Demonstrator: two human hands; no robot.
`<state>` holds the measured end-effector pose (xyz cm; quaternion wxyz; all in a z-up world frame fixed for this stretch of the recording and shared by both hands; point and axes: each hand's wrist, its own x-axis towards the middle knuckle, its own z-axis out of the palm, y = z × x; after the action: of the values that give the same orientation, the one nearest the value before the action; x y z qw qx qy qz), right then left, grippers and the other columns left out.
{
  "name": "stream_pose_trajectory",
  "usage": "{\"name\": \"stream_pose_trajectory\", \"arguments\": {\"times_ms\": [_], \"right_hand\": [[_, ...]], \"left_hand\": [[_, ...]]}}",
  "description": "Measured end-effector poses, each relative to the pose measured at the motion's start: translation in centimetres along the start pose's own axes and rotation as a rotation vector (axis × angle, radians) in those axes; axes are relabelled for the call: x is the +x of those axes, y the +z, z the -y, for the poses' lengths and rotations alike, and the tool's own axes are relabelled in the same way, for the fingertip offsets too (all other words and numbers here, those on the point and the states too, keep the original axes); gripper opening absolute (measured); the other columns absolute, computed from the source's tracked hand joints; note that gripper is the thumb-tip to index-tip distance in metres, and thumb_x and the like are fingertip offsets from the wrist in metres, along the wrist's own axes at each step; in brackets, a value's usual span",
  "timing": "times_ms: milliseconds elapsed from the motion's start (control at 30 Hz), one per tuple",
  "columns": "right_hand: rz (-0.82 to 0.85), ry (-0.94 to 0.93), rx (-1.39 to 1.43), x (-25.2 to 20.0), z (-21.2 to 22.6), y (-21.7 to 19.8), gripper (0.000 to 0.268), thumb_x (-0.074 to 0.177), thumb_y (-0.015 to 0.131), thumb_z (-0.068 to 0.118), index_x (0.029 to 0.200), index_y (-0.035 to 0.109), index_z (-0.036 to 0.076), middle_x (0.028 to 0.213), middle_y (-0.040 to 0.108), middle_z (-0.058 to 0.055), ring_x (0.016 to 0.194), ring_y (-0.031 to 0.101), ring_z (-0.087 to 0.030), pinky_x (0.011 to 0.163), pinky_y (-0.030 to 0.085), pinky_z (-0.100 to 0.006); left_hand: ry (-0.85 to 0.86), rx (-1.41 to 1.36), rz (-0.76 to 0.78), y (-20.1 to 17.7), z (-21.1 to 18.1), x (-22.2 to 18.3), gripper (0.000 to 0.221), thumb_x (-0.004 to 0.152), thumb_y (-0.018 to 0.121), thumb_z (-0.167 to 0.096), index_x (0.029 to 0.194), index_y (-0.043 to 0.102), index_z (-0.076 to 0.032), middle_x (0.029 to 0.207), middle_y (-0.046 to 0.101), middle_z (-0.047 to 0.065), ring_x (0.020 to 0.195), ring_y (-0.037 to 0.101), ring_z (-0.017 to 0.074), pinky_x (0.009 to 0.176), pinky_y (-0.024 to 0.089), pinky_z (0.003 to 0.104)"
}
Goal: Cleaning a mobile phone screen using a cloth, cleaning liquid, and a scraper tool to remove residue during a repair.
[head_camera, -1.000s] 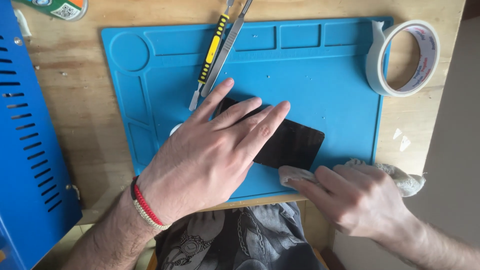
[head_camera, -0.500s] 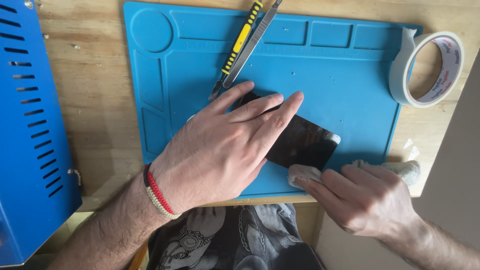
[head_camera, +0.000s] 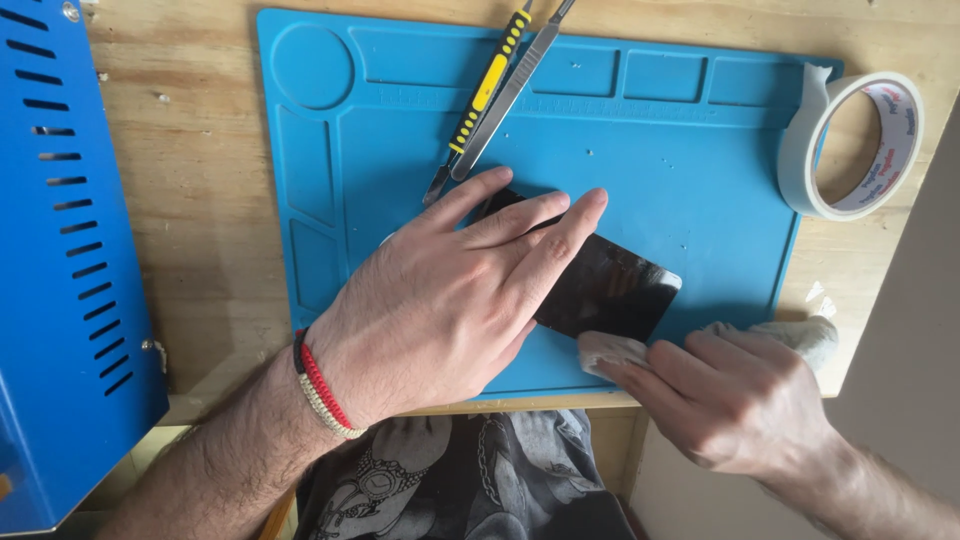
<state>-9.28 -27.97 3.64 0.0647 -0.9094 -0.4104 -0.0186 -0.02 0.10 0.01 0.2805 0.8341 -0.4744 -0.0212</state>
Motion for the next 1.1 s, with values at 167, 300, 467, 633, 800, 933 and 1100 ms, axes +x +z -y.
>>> {"name": "stream_pose_trajectory", "arguments": {"times_ms": [167,300,467,633,800,933,1100], "right_hand": [[0.038,0.04,0.018,0.3,0.3,0.9,0.024,0.108,0.069,0.016,0.085,0.069,0.019,0.069,0.04,0.001,0.05,0.036,-0.02,0.041,0.031,-0.037],[0.105,0.075,0.082,0.9,-0.3,0.9,0.023,0.11,0.063,0.02,0.087,0.066,0.02,0.074,0.044,0.0,0.049,0.043,-0.022,0.038,0.035,-0.039],[0.101,0.201,-0.147,2.2,-2.6,-1.0,0.039,0.101,0.063,0.011,0.126,0.082,0.034,0.073,0.05,0.008,0.05,0.049,-0.014,0.037,0.034,-0.036],[0.136,0.023,0.02,1.9,-1.2,0.1,0.046,0.104,0.055,0.016,0.143,0.075,0.032,0.071,0.047,0.003,0.044,0.049,-0.019,0.034,0.039,-0.039],[0.044,0.12,0.055,2.1,-1.8,-2.0,0.03,0.104,0.058,0.007,0.105,0.082,0.025,0.068,0.044,0.001,0.044,0.047,-0.019,0.038,0.029,-0.039],[0.157,0.032,0.114,0.2,-2.2,0.7,0.021,0.101,0.055,0.011,0.103,0.073,0.022,0.072,0.043,0.0,0.049,0.048,-0.022,0.039,0.044,-0.039],[0.133,0.071,0.09,0.4,-2.4,-0.1,0.038,0.104,0.051,0.016,0.127,0.078,0.028,0.067,0.046,0.001,0.043,0.051,-0.026,0.035,0.041,-0.048]], "left_hand": [[0.018,0.002,-0.002,-0.1,-0.1,0.1,0.071,0.106,0.065,-0.012,0.167,0.034,0.009,0.143,0.078,0.014,0.146,0.064,0.0285,0.129,0.046,0.052],[0.014,0.01,0.019,-0.2,-0.1,0.2,0.079,0.103,0.069,-0.014,0.167,0.03,0.009,0.15,0.074,0.015,0.148,0.061,0.0278,0.128,0.046,0.053],[0.005,-0.002,0.018,-0.2,-0.2,0.3,0.084,0.097,0.071,-0.012,0.167,0.03,0.009,0.153,0.071,0.014,0.147,0.06,0.0258,0.129,0.045,0.052],[0.011,-0.022,0.0,-0.2,0.0,0.3,0.072,0.101,0.062,-0.007,0.165,0.034,0.01,0.155,0.07,0.017,0.147,0.06,0.0287,0.127,0.045,0.053],[0.006,-0.025,-0.013,0.0,0.0,0.1,0.066,0.106,0.055,-0.006,0.165,0.033,0.011,0.152,0.073,0.018,0.146,0.063,0.0291,0.127,0.046,0.054],[0.006,-0.033,-0.008,0.0,0.1,0.1,0.064,0.109,0.054,-0.008,0.166,0.032,0.011,0.149,0.074,0.018,0.147,0.063,0.0312,0.128,0.046,0.054],[0.006,-0.025,-0.021,0.1,0.0,0.0,0.063,0.108,0.053,-0.006,0.165,0.034,0.011,0.15,0.073,0.02,0.146,0.062,0.0307,0.127,0.046,0.055]]}}
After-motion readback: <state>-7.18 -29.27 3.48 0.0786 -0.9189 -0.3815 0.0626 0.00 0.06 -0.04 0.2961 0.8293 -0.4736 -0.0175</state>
